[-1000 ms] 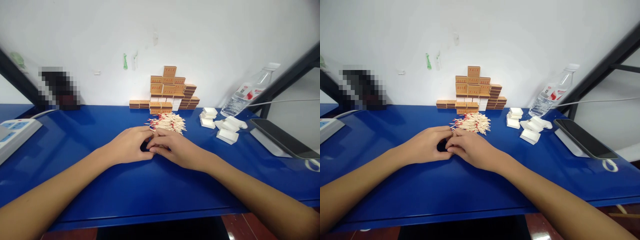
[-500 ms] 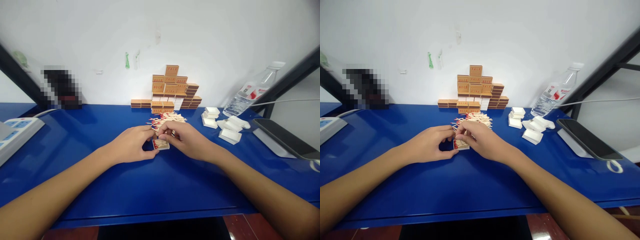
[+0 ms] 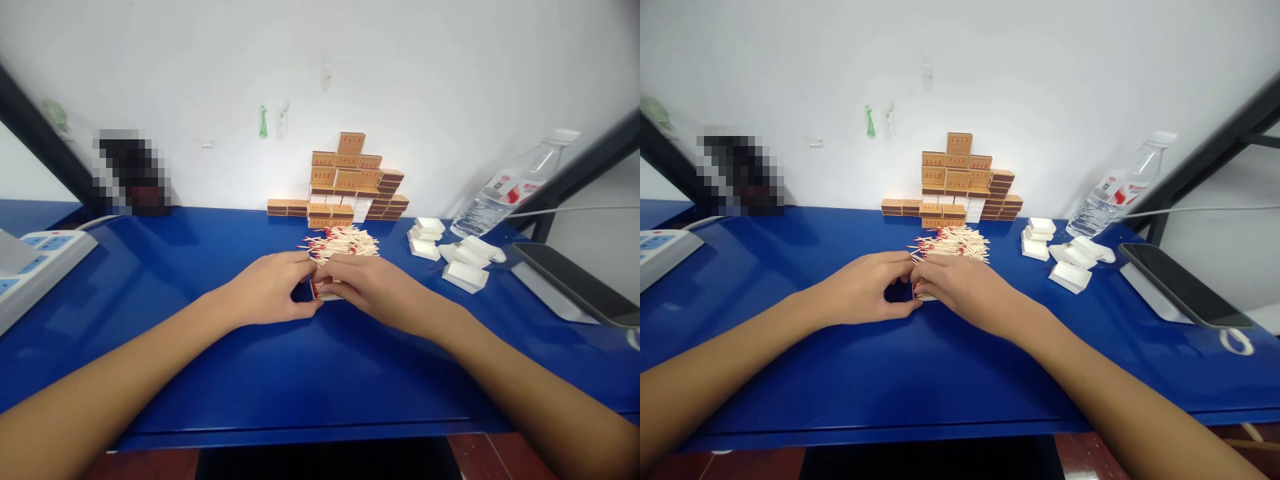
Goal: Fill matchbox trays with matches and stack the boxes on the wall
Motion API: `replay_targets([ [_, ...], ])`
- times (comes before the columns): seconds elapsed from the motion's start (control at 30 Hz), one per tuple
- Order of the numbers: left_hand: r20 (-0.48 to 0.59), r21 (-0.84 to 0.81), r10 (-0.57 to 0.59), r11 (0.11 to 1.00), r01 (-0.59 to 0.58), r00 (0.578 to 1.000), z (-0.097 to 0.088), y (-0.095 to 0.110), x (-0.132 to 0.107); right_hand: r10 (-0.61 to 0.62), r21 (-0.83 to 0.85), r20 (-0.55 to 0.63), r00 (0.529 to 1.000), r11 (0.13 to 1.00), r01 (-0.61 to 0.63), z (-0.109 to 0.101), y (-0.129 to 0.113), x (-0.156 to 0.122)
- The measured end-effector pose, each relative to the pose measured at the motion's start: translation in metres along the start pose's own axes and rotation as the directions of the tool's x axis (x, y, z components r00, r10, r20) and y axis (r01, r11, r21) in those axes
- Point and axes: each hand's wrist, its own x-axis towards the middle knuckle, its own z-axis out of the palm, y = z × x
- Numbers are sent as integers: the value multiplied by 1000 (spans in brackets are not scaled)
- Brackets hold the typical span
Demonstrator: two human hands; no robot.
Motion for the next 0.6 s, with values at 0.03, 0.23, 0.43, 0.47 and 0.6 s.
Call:
replay_targets([
  [0.03,0,-1,1,1000,-1,1000,0,0,0,-3,-9,-5,1000,1000,3,0,1,-1],
  [0.23,-14,5,28,1000,-28,1000,1,-1,0,89,-83,22,996,993,-87,-7,6,-9],
  [0.43,-15,1,18,1000,-18,1000,1,-2,0,93,-68,2,996,993,-92,-4,4,-10],
  [0.47,-15,-5,21,1000,-21,1000,1,-2,0,94,-82,-7,996,992,-94,-4,5,-10],
  [0.6,-4,-11,11,1000,-11,1000,0,-2,-1,120,-122,15,993,986,-117,-4,7,-10],
])
